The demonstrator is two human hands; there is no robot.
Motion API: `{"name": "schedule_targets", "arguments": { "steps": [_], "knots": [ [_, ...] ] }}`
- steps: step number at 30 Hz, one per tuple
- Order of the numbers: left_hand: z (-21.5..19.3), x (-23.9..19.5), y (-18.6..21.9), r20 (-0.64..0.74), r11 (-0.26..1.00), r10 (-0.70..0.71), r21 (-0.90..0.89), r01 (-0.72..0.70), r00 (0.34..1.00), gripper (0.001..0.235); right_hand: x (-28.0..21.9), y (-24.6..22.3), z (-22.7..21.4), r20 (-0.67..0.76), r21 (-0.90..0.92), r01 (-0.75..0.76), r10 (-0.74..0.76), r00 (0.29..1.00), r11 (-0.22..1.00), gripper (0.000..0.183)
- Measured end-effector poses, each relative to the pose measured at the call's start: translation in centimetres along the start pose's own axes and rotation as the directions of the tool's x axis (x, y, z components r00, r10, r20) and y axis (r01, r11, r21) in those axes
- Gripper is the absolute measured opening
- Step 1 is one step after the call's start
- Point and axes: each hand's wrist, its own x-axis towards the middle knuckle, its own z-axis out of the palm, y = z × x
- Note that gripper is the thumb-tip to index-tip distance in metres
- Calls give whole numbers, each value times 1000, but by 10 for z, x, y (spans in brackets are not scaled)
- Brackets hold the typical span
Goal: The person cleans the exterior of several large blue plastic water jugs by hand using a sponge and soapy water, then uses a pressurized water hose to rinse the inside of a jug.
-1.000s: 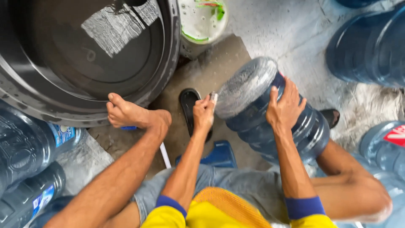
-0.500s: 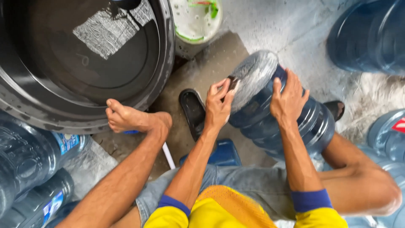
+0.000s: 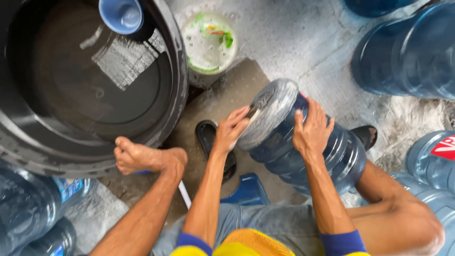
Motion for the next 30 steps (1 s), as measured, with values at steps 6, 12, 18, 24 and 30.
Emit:
{"name": "schedule_targets", "arguments": {
  "steps": [6, 12, 18, 24, 30],
  "knots": [
    [23, 60, 24, 198, 984, 135, -145, -107, 971, 36, 2, -2, -1, 26, 12, -22, 22, 999, 1000, 56],
    [21, 88, -118, 120, 961, -267, -44, 273, 956, 44, 4, -1, -3, -7, 6, 35, -35, 999, 999, 55],
    [28, 54, -23, 171, 975, -18, -214, 55, 985, 39, -2, -12, -10, 1, 13, 99, -99, 995, 995, 54],
    [-12, 23, -89, 40, 927, -375, 10, 374, 926, 43, 1, 4, 6, -52, 26, 16, -14, 999, 1000, 53],
    [39, 86, -86, 113, 989, -60, -131, 75, 992, 41, -9, -8, -1, -60, 34, 68, -66, 996, 997, 54]
  ]
}}
